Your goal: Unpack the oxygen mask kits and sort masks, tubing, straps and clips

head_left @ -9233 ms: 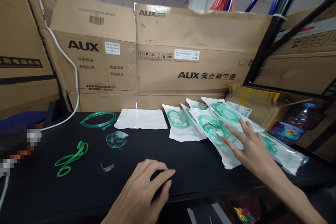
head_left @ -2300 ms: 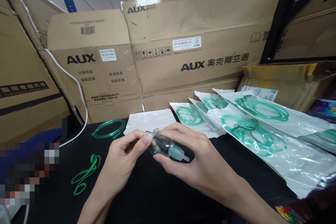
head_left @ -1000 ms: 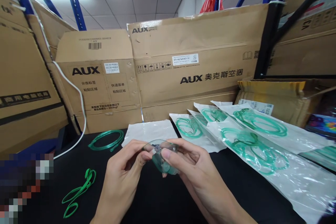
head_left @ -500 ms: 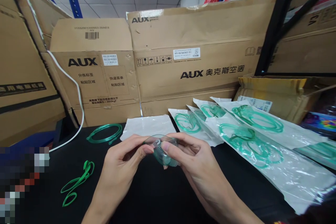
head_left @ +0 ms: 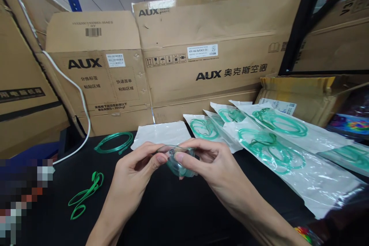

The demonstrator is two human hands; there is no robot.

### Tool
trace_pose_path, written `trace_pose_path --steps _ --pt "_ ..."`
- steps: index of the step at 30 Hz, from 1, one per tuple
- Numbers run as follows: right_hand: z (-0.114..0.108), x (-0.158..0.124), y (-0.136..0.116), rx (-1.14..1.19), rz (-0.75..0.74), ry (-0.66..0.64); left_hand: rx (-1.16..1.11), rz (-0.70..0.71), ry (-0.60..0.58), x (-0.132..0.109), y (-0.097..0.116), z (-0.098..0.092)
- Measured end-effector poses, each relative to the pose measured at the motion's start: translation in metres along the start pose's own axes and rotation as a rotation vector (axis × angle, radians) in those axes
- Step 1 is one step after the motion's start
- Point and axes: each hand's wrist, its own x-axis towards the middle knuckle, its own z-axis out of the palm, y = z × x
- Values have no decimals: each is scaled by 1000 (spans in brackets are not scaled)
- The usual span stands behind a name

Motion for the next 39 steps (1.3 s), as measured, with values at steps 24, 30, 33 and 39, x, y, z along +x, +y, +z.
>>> trace_pose_path --steps 24,30,33,39 --pt "-16 3 -4 70 108 -230 81 -87 -63 -1 13 0" --pt "-8 5 5 282 187 -233 -93 -225 -116 -2 6 1" --pt "-4 6 6 461 176 -216 -216 -315 -74 -3 5 5" --pt "0 5 5 602 155 -183 -393 -396 7 -3 12 15"
